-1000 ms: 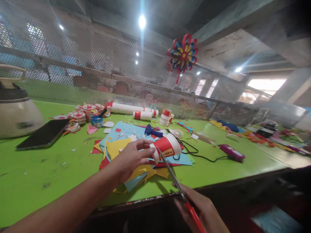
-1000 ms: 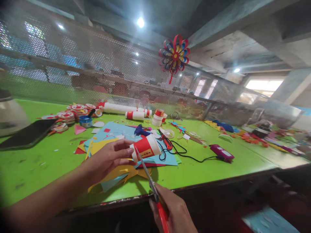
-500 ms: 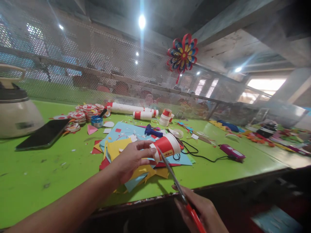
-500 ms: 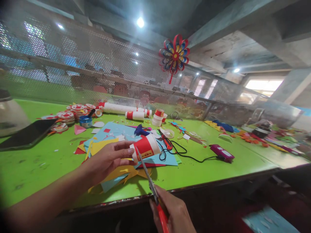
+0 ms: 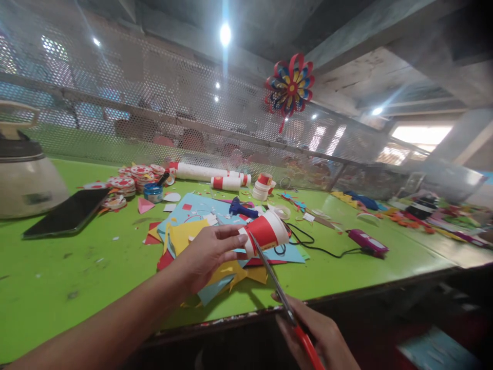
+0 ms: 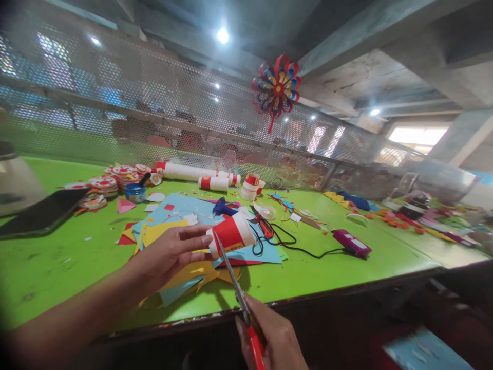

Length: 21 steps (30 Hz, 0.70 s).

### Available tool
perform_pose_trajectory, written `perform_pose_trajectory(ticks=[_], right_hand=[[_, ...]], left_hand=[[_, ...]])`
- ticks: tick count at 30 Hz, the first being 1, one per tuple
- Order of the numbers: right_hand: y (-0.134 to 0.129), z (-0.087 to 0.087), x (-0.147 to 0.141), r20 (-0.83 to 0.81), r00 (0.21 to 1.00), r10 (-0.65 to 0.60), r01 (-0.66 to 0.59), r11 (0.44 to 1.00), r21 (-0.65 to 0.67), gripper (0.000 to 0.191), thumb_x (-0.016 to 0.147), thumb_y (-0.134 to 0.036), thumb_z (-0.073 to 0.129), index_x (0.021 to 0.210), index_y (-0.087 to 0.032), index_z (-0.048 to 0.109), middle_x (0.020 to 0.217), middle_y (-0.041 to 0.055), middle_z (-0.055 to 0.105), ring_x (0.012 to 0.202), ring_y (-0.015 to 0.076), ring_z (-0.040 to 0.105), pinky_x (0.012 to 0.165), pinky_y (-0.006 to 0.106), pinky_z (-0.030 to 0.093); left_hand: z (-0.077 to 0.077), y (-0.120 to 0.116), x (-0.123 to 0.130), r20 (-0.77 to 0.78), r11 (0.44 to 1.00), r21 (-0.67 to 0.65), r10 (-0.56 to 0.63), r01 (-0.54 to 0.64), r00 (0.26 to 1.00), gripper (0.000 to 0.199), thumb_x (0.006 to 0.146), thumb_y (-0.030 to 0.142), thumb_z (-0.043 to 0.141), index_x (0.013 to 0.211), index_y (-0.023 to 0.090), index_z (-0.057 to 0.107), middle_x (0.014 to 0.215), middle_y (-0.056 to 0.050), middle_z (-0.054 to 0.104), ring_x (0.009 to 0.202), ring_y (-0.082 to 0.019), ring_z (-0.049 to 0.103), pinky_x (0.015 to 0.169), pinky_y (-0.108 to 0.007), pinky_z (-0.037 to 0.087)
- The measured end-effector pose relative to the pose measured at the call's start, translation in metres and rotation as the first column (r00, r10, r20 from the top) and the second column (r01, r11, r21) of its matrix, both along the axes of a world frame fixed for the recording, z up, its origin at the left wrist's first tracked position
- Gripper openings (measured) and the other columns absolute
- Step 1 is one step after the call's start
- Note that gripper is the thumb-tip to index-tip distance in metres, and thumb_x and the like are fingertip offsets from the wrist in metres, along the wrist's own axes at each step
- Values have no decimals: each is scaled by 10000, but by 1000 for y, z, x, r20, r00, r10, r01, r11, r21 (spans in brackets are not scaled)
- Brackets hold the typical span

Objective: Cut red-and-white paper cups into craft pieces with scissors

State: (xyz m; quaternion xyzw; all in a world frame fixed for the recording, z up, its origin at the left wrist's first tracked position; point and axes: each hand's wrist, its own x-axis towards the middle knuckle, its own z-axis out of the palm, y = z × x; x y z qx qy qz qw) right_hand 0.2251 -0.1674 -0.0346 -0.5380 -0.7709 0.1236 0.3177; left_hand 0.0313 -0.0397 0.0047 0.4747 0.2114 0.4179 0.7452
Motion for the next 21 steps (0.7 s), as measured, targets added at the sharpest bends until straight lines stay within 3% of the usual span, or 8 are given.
perform_pose_trajectory(ticks=[4, 11, 16, 21], right_hand=[[-2, -1, -3, 22, 1000, -23, 23, 1000, -15, 131, 874, -199, 457, 871, -185, 587, 716, 20, 650, 628, 151, 629, 600, 156, 490], [-3, -2, 0, 23, 1000, -15, 16, 999, -44, 238, 875, -213, 470, 1061, -141, 600, 821, 59, 673, 751, 176, 661, 713, 184, 502], [-2, 3, -2, 15, 999, -33, 34, 996, -80, 262, 888, -229, 474, 1100, -128, 589, 983, 113, 683, 882, 188, 661, 807, 199, 487], [0, 2, -4, 27, 999, -38, 39, 998, -52, 183, 903, -238, 448, 965, -147, 594, 820, 70, 674, 759, 161, 660, 745, 167, 497]], left_hand=[[0, 0, 0, 4, 1000, -12, 12, -12, 1000, 320, 656, 245, 778, 932, 104, 698, 914, -134, 692, 824, -228, 629, 799, -385, 465], [2, 0, -2, -21, 998, -58, -17, 15, 1000, 340, 710, 228, 731, 1014, 109, 637, 864, -125, 688, 743, -222, 650, 732, -395, 503], [3, -1, -2, -26, 999, 10, 41, -41, 999, 337, 678, 206, 758, 981, 110, 647, 877, -98, 653, 783, -216, 634, 737, -377, 513], [1, -1, 2, -18, 996, 22, 82, -82, 996, 352, 641, 235, 787, 939, 112, 647, 862, -74, 615, 715, -184, 615, 730, -393, 514]])
